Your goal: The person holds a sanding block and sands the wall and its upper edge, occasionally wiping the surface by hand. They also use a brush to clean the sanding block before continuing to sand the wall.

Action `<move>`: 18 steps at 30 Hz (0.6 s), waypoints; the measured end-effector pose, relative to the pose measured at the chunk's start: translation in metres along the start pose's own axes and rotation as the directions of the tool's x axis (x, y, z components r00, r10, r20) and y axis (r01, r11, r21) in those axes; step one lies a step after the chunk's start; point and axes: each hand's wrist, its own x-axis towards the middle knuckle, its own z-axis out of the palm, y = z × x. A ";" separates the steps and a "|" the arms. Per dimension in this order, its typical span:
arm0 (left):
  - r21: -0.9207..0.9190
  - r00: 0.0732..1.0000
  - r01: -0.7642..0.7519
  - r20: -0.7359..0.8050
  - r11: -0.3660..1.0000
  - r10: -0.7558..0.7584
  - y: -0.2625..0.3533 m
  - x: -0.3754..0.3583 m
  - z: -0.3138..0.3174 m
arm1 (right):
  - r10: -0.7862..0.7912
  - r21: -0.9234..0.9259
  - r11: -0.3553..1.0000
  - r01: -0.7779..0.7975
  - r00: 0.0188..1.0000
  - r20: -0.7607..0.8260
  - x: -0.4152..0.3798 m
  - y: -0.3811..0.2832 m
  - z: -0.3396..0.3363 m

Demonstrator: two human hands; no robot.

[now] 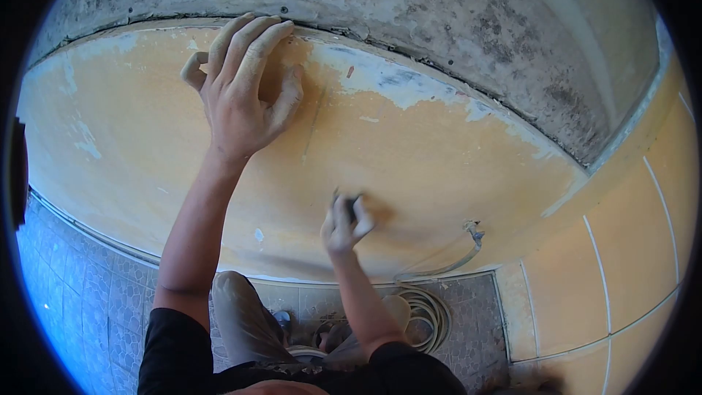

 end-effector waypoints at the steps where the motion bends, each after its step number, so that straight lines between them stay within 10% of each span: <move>1: 0.010 1.000 0.000 -0.008 1.000 0.000 0.001 0.000 0.001 | -0.082 -0.056 0.994 0.089 0.990 0.116 -0.034 -0.004 -0.016; 10: -0.006 1.000 -0.004 -0.007 1.000 0.004 -0.002 0.000 0.001 | -0.128 -0.159 0.980 0.120 0.991 -0.042 0.284 -0.043 0.036; 18: 0.030 0.999 -0.003 -0.032 1.000 0.004 0.000 0.001 0.003 | -0.116 -0.132 0.981 0.142 0.976 0.184 -0.043 0.001 -0.014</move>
